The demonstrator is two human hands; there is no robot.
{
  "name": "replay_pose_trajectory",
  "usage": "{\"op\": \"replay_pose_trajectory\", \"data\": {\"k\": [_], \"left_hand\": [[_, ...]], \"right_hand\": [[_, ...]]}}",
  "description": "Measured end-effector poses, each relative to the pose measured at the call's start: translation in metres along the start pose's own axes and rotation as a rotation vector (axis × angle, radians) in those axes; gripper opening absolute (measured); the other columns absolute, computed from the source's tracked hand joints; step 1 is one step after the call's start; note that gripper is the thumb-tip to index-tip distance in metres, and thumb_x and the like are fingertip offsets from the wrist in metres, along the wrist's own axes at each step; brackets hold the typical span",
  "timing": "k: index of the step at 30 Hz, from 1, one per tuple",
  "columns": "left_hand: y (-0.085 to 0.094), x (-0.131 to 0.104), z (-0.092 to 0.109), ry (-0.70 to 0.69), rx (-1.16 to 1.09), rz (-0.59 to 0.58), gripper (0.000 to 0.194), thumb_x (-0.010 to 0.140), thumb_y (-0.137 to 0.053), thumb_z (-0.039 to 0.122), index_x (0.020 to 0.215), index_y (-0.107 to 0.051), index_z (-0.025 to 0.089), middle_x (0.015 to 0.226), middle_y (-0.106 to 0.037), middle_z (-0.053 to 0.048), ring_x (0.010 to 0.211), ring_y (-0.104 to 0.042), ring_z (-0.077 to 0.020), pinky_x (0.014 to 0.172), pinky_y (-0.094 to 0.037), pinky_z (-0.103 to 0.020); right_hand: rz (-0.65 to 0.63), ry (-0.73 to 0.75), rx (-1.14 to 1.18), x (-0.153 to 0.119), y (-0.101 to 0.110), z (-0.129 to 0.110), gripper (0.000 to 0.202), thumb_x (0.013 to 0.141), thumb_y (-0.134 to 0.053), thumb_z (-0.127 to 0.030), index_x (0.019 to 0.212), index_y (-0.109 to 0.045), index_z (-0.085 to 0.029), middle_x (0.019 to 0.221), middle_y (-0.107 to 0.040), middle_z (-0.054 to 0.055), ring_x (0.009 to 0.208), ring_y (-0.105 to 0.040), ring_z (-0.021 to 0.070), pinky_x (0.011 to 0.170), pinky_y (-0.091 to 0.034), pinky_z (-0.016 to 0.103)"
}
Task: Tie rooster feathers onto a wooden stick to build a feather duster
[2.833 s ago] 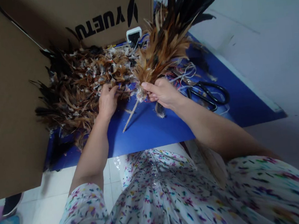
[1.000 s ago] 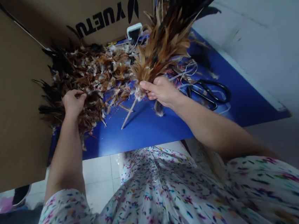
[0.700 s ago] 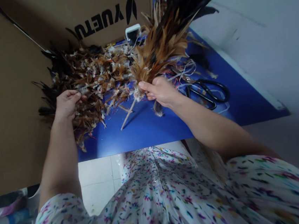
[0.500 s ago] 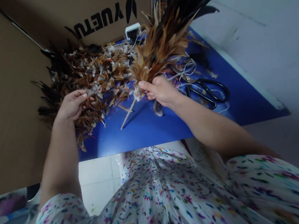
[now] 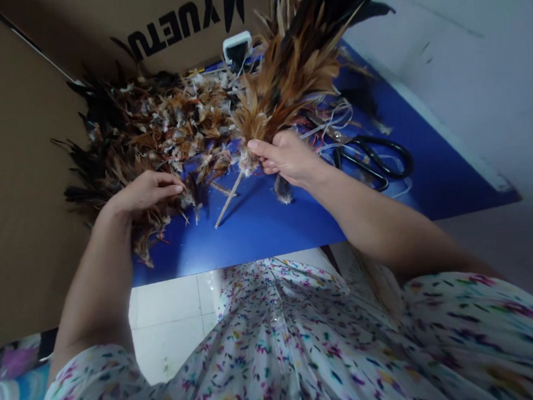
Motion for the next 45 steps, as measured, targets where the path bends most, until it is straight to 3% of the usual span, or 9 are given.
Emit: {"op": "replay_pose_trajectory", "data": {"k": [3, 7, 11, 12, 17, 21, 37, 41, 45], "left_hand": [[-0.001, 0.0, 0.02, -0.106, 0.091, 0.018, 0.018, 0.075, -0.069, 0.035, 0.084, -0.077, 0.021, 0.085, -0.072, -0.004, 0.08, -0.066, -0.0193, 0.082, -0.052, -0.032], [0.007, -0.014, 0.045, -0.236, 0.22, 0.404, 0.026, 0.08, -0.065, 0.033, 0.098, -0.075, 0.018, 0.102, -0.07, -0.007, 0.092, -0.064, -0.0205, 0.087, -0.05, -0.033], [-0.003, -0.037, 0.043, -0.097, 0.264, 0.644, 0.023, 0.086, -0.061, 0.037, 0.088, -0.074, 0.019, 0.085, -0.07, -0.005, 0.084, -0.064, -0.0203, 0.085, -0.049, -0.033], [-0.01, -0.041, 0.04, -0.054, 0.253, 0.658, 0.023, 0.086, -0.06, 0.039, 0.086, -0.074, 0.02, 0.083, -0.071, -0.004, 0.081, -0.064, -0.0204, 0.082, -0.048, -0.033], [-0.059, -0.038, 0.029, 0.12, 0.28, 0.429, 0.027, 0.083, -0.061, 0.046, 0.076, -0.071, 0.022, 0.075, -0.071, -0.005, 0.072, -0.065, -0.0218, 0.07, -0.045, -0.032], [-0.076, -0.028, 0.031, 0.18, 0.288, 0.418, 0.029, 0.082, -0.061, 0.048, 0.075, -0.068, 0.021, 0.076, -0.07, -0.007, 0.073, -0.065, -0.0225, 0.068, -0.044, -0.032], [-0.088, -0.028, 0.039, 0.221, 0.231, 0.438, 0.017, 0.08, -0.057, 0.033, 0.077, -0.067, 0.021, 0.081, -0.073, -0.008, 0.08, -0.068, -0.0242, 0.072, -0.047, -0.033], [-0.08, -0.036, 0.032, 0.205, 0.114, 0.541, 0.017, 0.082, -0.056, 0.032, 0.079, -0.065, 0.019, 0.077, -0.07, -0.007, 0.075, -0.067, -0.0218, 0.071, -0.048, -0.032], [-0.063, -0.048, 0.025, 0.193, -0.039, 0.742, 0.018, 0.084, -0.057, 0.036, 0.086, -0.061, 0.019, 0.079, -0.07, -0.006, 0.075, -0.067, -0.0198, 0.071, -0.049, -0.031]], "right_hand": [[-0.002, -0.001, 0.001, 0.0, 0.0, 0.0, 0.047, 0.082, -0.077, -0.037, 0.063, -0.038, -0.021, 0.05, -0.029, -0.009, 0.044, -0.024, 0.0027, 0.037, -0.021, 0.017], [0.0, 0.004, -0.007, 0.0, 0.0, -0.001, 0.044, 0.083, -0.076, -0.038, 0.064, -0.04, -0.019, 0.051, -0.03, -0.008, 0.044, -0.024, 0.002, 0.038, -0.02, 0.016], [-0.003, 0.0, -0.007, 0.0, -0.001, -0.002, 0.043, 0.082, -0.077, -0.039, 0.067, -0.042, -0.019, 0.053, -0.031, -0.008, 0.044, -0.024, 0.0022, 0.037, -0.021, 0.016], [-0.009, -0.001, -0.005, 0.0, -0.002, -0.001, 0.042, 0.082, -0.077, -0.039, 0.068, -0.042, -0.02, 0.053, -0.031, -0.008, 0.044, -0.024, 0.0023, 0.037, -0.02, 0.016], [-0.017, -0.007, -0.003, -0.001, -0.003, -0.001, 0.042, 0.083, -0.076, -0.036, 0.068, -0.04, -0.02, 0.054, -0.032, -0.009, 0.043, -0.024, 0.0017, 0.037, -0.02, 0.016], [-0.015, -0.007, -0.01, -0.002, -0.003, -0.001, 0.042, 0.085, -0.074, -0.035, 0.067, -0.039, -0.02, 0.054, -0.029, -0.009, 0.044, -0.023, 0.0015, 0.038, -0.021, 0.015], [-0.011, 0.002, 0.001, -0.001, -0.003, -0.002, 0.044, 0.083, -0.076, -0.034, 0.063, -0.04, -0.019, 0.052, -0.032, -0.008, 0.044, -0.026, 0.002, 0.038, -0.023, 0.015], [-0.008, -0.02, -0.001, -0.002, -0.003, -0.001, 0.043, 0.085, -0.074, -0.033, 0.063, -0.04, -0.019, 0.05, -0.031, -0.009, 0.043, -0.025, 0.0019, 0.037, -0.023, 0.014], [-0.005, -0.015, 0.001, -0.001, -0.002, 0.0, 0.046, 0.086, -0.073, -0.031, 0.06, -0.038, -0.019, 0.048, -0.028, -0.009, 0.043, -0.023, 0.0015, 0.037, -0.022, 0.014]]}}
Point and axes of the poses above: each hand's wrist, its own x-axis towards the middle knuckle, its own y-axis out of the back of the hand, z = x × y, the point moved 4 cm from there along x, towards the middle knuckle
